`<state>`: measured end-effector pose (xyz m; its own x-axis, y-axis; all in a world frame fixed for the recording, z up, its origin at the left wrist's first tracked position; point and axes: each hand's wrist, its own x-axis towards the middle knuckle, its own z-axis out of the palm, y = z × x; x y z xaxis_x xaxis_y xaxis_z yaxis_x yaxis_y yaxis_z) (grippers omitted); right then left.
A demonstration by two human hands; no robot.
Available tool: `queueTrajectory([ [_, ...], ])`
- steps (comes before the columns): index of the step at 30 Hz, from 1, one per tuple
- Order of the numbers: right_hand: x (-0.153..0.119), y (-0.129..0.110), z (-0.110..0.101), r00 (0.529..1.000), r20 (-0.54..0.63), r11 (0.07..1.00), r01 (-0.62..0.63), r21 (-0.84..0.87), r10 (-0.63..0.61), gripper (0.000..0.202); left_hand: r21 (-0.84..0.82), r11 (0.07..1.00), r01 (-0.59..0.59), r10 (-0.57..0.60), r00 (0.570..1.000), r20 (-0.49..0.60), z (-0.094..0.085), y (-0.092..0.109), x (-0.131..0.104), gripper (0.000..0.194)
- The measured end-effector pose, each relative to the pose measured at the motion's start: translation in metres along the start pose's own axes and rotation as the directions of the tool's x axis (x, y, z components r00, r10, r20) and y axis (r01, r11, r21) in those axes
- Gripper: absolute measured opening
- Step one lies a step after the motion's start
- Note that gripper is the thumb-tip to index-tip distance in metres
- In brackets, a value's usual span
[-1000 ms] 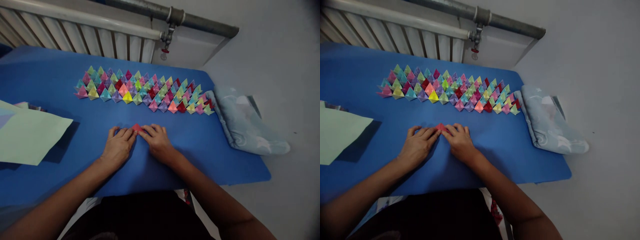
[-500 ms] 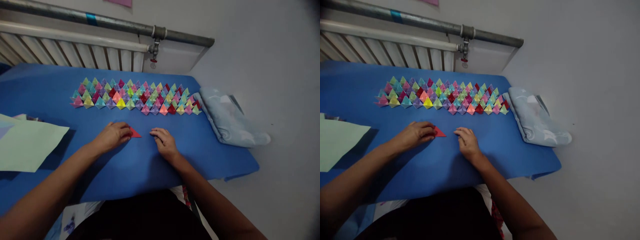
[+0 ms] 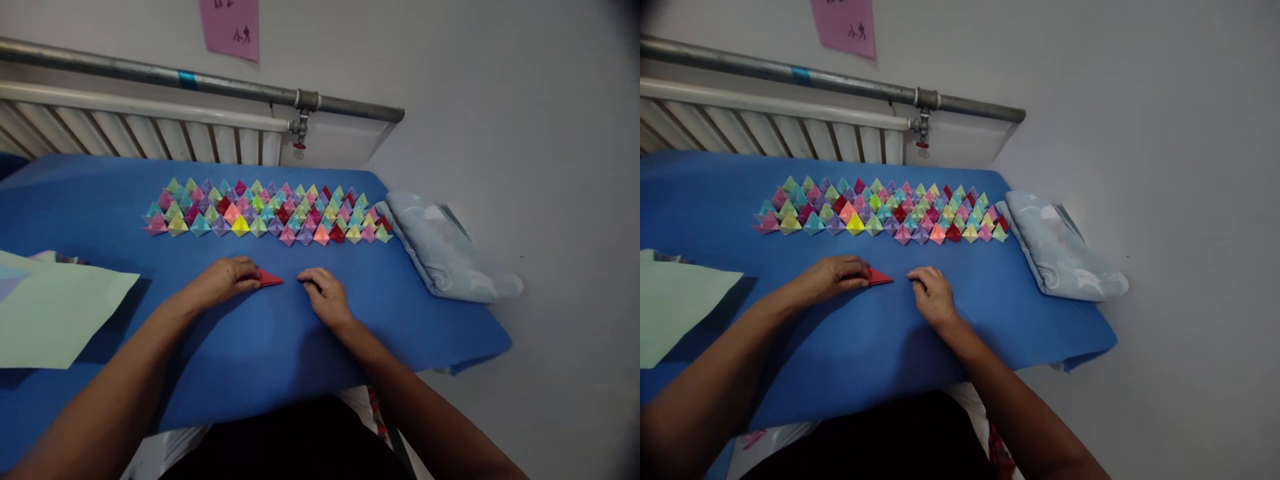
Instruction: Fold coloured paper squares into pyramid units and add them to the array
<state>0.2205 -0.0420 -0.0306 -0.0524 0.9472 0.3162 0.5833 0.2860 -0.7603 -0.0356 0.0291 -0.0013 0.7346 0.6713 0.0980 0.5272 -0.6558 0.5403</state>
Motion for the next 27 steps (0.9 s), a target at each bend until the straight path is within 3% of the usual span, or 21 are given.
queueTrajectory([
  [4,0.032,-0.01,0.018,0.989,0.029,0.981,-0.149,0.122,0.146,0.025,-0.113,0.986,0.119,-0.126,0.99,-0.058,0.002,-0.002,-0.004,0.035],
  [9,0.066,-0.011,0.052,0.975,-0.006,0.934,-0.209,0.291,0.22,0.025,-0.22,0.929,0.297,-0.332,0.933,-0.142,0.005,-0.004,-0.008,0.035],
  [11,0.067,-0.011,0.058,0.981,-0.034,0.94,-0.175,0.293,0.193,0.024,-0.289,0.89,0.353,-0.416,0.888,-0.195,0.006,-0.001,-0.008,0.034],
  [14,0.058,-0.02,0.058,0.994,-0.086,0.971,-0.043,0.236,0.065,0.018,-0.418,0.805,0.421,-0.557,0.779,-0.289,0.008,0.005,-0.007,0.035],
  [16,0.049,-0.03,0.055,0.998,-0.061,0.977,0.039,0.208,-0.027,0.015,-0.477,0.761,0.44,-0.614,0.725,-0.311,0.01,0.01,-0.006,0.035],
  [20,0.037,-0.049,0.052,0.98,-0.008,0.967,0.197,0.164,-0.199,0.012,-0.589,0.668,0.456,-0.692,0.672,-0.265,0.012,0.018,-0.007,0.032],
  [24,0.034,-0.054,0.05,0.981,-0.018,0.967,0.195,0.162,-0.194,0.013,-0.673,0.614,0.413,-0.726,0.63,-0.276,0.009,0.025,-0.007,0.032],
  [27,0.038,-0.051,0.048,0.998,-0.032,0.959,0.066,0.275,-0.06,0.012,-0.738,0.587,0.333,-0.739,0.592,-0.32,0.005,0.032,-0.006,0.034],
])
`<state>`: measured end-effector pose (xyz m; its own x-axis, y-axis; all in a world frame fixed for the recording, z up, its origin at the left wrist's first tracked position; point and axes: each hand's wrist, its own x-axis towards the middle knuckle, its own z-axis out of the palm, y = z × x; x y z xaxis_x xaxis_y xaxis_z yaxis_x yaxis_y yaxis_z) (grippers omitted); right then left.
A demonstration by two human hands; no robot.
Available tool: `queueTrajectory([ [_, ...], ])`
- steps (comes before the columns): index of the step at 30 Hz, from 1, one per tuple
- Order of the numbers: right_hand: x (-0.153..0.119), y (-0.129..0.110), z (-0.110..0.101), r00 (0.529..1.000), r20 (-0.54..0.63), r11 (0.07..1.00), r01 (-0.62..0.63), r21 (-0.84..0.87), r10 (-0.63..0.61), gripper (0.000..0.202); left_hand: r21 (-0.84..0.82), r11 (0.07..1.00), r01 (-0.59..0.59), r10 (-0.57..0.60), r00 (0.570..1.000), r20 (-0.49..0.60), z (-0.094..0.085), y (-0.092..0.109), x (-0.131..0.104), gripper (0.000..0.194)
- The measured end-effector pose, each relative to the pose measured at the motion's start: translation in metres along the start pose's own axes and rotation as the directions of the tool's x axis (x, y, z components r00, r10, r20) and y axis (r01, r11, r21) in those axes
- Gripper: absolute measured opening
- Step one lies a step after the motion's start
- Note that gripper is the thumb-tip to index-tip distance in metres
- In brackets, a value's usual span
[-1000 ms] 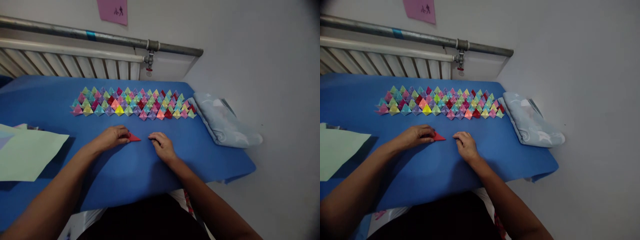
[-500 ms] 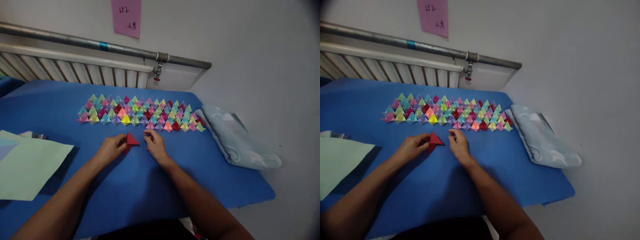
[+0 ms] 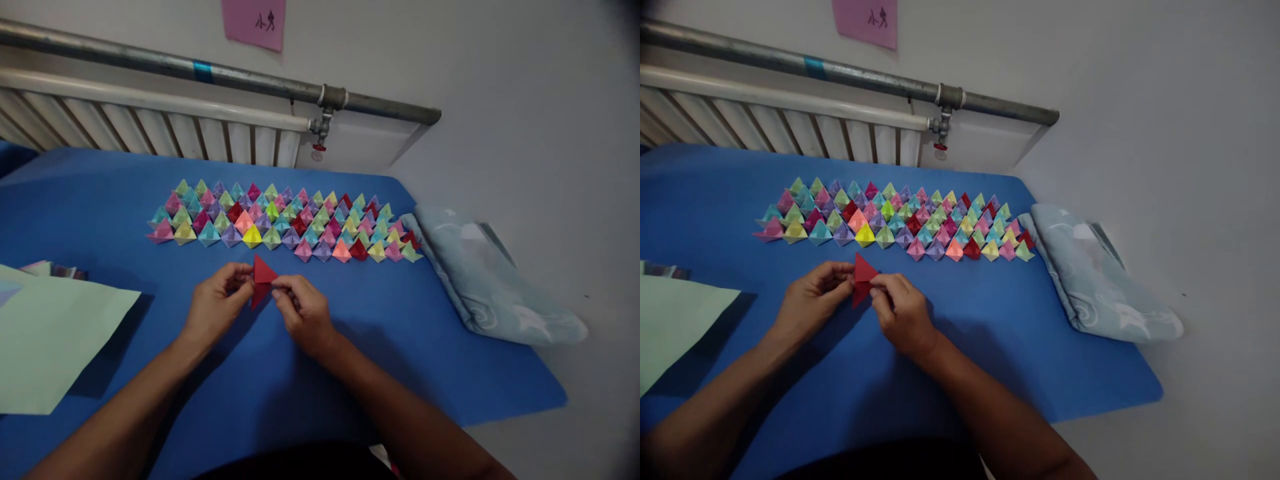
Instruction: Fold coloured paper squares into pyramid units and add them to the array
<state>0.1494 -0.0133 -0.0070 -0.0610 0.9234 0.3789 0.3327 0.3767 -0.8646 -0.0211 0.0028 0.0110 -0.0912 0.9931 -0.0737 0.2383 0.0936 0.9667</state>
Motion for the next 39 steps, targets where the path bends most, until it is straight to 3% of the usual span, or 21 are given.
queueTrajectory([
  [3,0.009,0.006,-0.002,0.955,-0.072,0.938,-0.265,0.225,0.287,0.019,-0.144,0.989,0.024,-0.027,0.999,-0.021,-0.001,0.006,-0.002,0.035],
  [6,0.017,0.01,-0.003,0.88,0.061,0.796,-0.453,0.4,0.47,0.025,-0.253,0.963,0.09,-0.082,0.996,0.041,-0.002,0.01,-0.001,0.034],
  [10,0.017,0.01,-0.002,0.852,0.194,0.739,-0.519,0.43,0.486,0.021,-0.311,0.937,0.157,-0.128,0.986,0.111,-0.001,0.007,0.0,0.034],
  [20,0.012,0.008,0.003,0.88,0.191,0.786,-0.474,0.398,0.434,0.019,-0.34,0.918,0.205,-0.096,0.946,0.31,0.007,0.007,-0.001,0.024],
  [24,0.01,0.013,0.004,0.918,0.184,0.86,-0.395,0.322,0.352,0.02,-0.302,0.937,0.177,-0.087,0.953,0.289,0.006,0.006,-0.001,0.019],
  [29,0.002,0.001,-0.004,0.994,-0.089,0.996,-0.061,0.061,0.067,0.017,-0.108,0.994,0.021,-0.009,0.994,0.11,0.004,-0.005,0.001,0.013],
  [30,0.0,-0.004,-0.005,0.996,-0.092,1.0,0.015,-0.014,-0.017,0.016,-0.044,0.999,-0.018,0.022,0.997,0.081,0.004,-0.007,0.0,0.011],
  [32,-0.005,-0.013,-0.004,0.984,0.009,0.977,0.178,-0.119,-0.178,0.015,0.083,0.993,-0.082,0.077,0.996,0.054,0.005,-0.009,-0.002,0.009],
  [34,-0.008,-0.017,-0.001,0.96,0.072,0.935,0.281,-0.215,-0.272,0.014,0.182,0.975,-0.125,0.118,0.992,0.048,0.006,-0.008,-0.004,0.011],
  [39,-0.005,-0.005,0.003,0.942,0.122,0.85,0.336,-0.406,-0.314,0.019,0.296,0.936,-0.19,0.174,0.982,0.078,0.009,-0.007,-0.007,0.012],
])
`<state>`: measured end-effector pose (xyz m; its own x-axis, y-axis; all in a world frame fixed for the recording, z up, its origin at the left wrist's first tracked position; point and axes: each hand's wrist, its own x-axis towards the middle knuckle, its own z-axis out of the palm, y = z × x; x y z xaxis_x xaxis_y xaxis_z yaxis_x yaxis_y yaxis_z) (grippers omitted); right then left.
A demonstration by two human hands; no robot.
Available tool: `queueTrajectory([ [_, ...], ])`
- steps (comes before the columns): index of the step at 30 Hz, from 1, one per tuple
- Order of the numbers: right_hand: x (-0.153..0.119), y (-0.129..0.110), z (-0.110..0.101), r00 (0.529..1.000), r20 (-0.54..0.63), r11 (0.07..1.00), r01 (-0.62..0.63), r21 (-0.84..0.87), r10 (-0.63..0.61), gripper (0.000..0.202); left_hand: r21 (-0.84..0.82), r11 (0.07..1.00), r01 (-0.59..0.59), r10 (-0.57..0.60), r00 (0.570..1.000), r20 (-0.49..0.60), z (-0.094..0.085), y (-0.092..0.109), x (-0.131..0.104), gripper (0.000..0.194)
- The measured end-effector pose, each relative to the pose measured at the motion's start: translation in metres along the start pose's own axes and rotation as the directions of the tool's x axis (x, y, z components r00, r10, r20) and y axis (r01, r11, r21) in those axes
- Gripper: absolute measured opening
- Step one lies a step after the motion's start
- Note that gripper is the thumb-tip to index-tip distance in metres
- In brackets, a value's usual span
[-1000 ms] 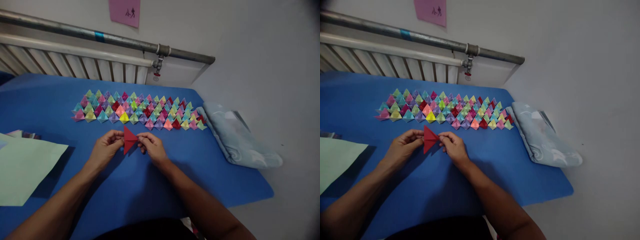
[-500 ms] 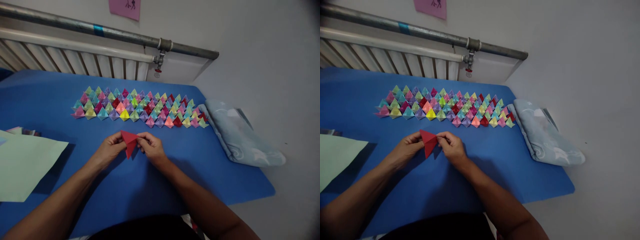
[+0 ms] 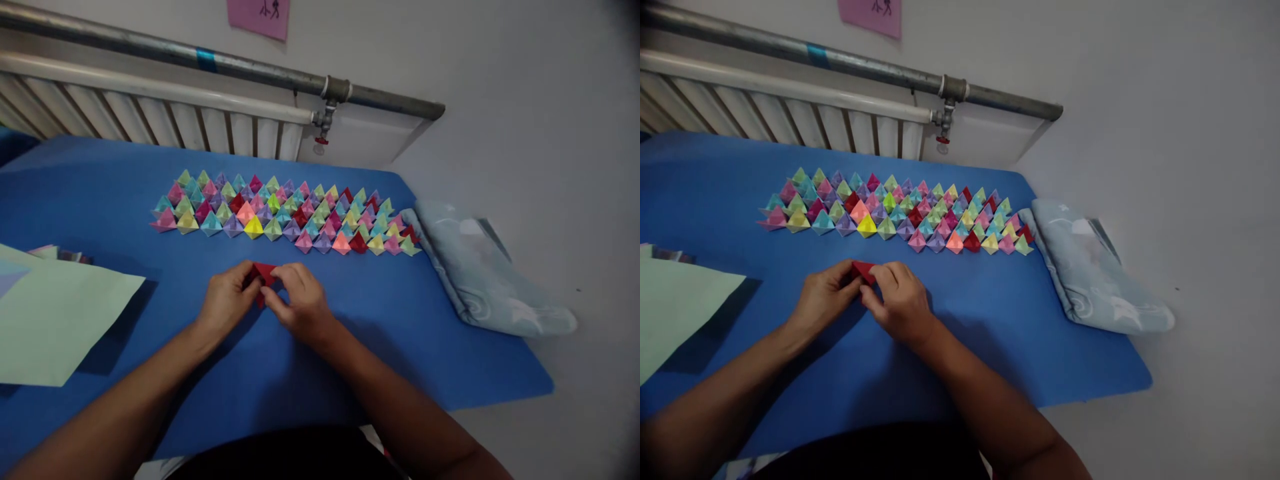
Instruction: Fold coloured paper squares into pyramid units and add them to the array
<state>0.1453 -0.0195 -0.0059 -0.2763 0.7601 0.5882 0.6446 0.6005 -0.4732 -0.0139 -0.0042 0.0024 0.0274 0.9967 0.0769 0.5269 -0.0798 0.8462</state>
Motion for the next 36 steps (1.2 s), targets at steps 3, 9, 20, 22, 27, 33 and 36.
queueTrajectory([
  [3,0.001,0.007,0.001,0.998,0.06,0.998,0.005,-0.065,-0.001,0.023,-0.01,1.0,-0.021,0.021,0.999,0.024,0.001,-0.001,0.0,0.014],
  [9,0.001,0.014,0.003,0.988,0.124,0.992,-0.081,-0.101,0.093,0.026,-0.071,0.997,0.006,-0.006,1.0,0.006,0.001,0.002,-0.001,0.021],
  [20,-0.001,0.019,0.01,0.951,0.107,0.888,-0.309,0.34,0.29,0.029,-0.457,0.883,0.107,-0.087,0.994,0.065,0.001,0.0,0.003,0.019],
  [22,0.0,0.017,0.012,0.928,0.122,0.819,-0.368,0.44,0.351,0.027,-0.484,0.869,0.105,-0.077,0.994,0.079,-0.002,0.001,0.003,0.017],
  [27,0.002,0.013,0.015,0.835,0.23,0.558,-0.513,0.652,0.5,0.023,-0.518,0.839,0.168,-0.141,0.986,0.09,-0.01,0.007,0.004,0.019],
  [33,0.008,0.01,0.007,0.748,0.357,0.359,-0.607,0.71,0.559,0.02,-0.499,0.835,0.232,-0.194,0.973,0.128,-0.015,0.009,0.004,0.018],
  [36,0.01,0.007,0.003,0.738,0.378,0.355,-0.625,0.695,0.56,0.017,-0.52,0.827,0.213,-0.19,0.977,0.098,-0.011,0.008,0.004,0.022],
])
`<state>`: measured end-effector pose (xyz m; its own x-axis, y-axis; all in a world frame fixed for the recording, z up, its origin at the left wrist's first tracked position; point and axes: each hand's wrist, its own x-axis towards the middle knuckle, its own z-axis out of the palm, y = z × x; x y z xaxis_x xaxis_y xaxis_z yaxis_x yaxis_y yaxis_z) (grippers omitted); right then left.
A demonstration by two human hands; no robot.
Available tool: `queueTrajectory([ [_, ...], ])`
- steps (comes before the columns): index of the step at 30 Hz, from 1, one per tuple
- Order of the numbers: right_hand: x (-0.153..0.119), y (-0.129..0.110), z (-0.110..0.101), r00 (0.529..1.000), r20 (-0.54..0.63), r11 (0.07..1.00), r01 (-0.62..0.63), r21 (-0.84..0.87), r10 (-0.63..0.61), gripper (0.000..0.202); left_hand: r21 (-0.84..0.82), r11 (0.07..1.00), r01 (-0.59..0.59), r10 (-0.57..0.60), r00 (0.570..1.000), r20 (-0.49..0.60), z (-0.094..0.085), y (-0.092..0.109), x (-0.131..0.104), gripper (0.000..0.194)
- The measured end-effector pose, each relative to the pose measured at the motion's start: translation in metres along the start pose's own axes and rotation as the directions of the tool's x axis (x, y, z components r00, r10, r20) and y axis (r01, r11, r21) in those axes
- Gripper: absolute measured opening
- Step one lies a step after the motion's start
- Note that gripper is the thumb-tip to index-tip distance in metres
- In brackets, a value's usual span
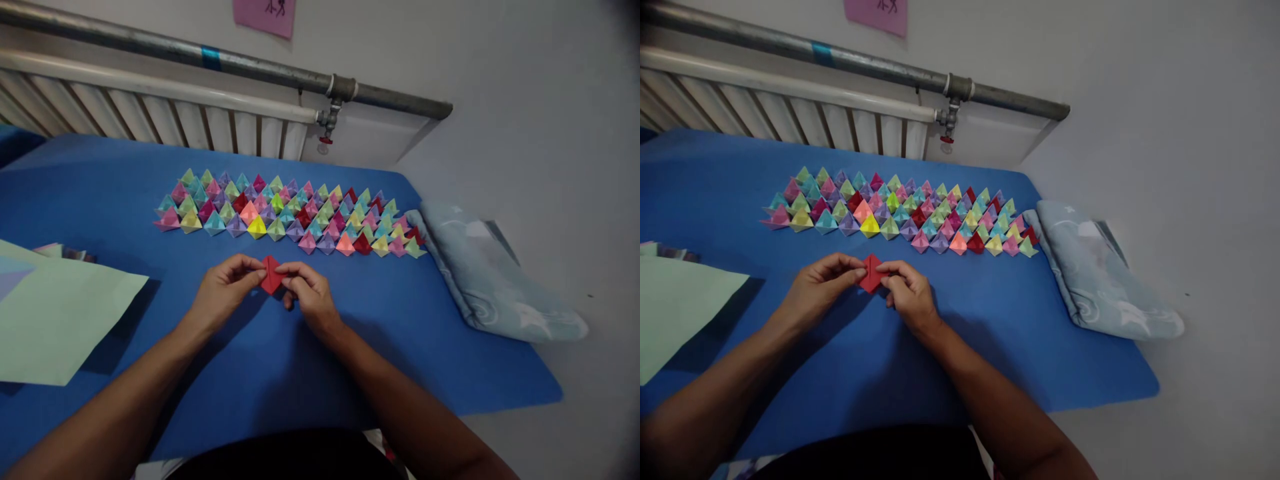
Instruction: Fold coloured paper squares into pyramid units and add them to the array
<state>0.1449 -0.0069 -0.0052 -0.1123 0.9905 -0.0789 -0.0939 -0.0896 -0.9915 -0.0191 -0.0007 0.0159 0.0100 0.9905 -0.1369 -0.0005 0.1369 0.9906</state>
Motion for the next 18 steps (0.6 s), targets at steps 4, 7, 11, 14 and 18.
queueTrajectory([
  [4,0.002,0.002,0.004,0.995,-0.063,0.997,0.07,-0.015,-0.071,0.019,-0.077,0.997,0.005,-0.005,1.0,0.004,0.004,-0.002,0.0,0.034],
  [7,0.005,0.008,0.005,0.99,-0.1,0.994,0.104,0.034,-0.1,0.025,-0.086,0.996,0.03,-0.03,1.0,0.008,0.006,-0.001,0.0,0.044],
  [11,0.006,0.011,0.003,0.996,-0.068,0.996,0.066,0.064,-0.062,0.031,-0.091,0.988,0.123,-0.117,0.991,0.065,0.004,0.001,0.0,0.043],
  [14,0.003,0.009,0.002,0.999,-0.033,0.998,0.039,0.054,-0.037,0.029,-0.054,0.988,0.148,-0.145,0.988,0.058,0.002,0.001,0.001,0.035],
  [18,0.001,0.006,0.002,0.999,-0.024,0.998,0.048,0.048,-0.047,0.027,-0.065,0.969,0.239,-0.236,0.971,0.047,0.0,0.002,0.003,0.041],
])
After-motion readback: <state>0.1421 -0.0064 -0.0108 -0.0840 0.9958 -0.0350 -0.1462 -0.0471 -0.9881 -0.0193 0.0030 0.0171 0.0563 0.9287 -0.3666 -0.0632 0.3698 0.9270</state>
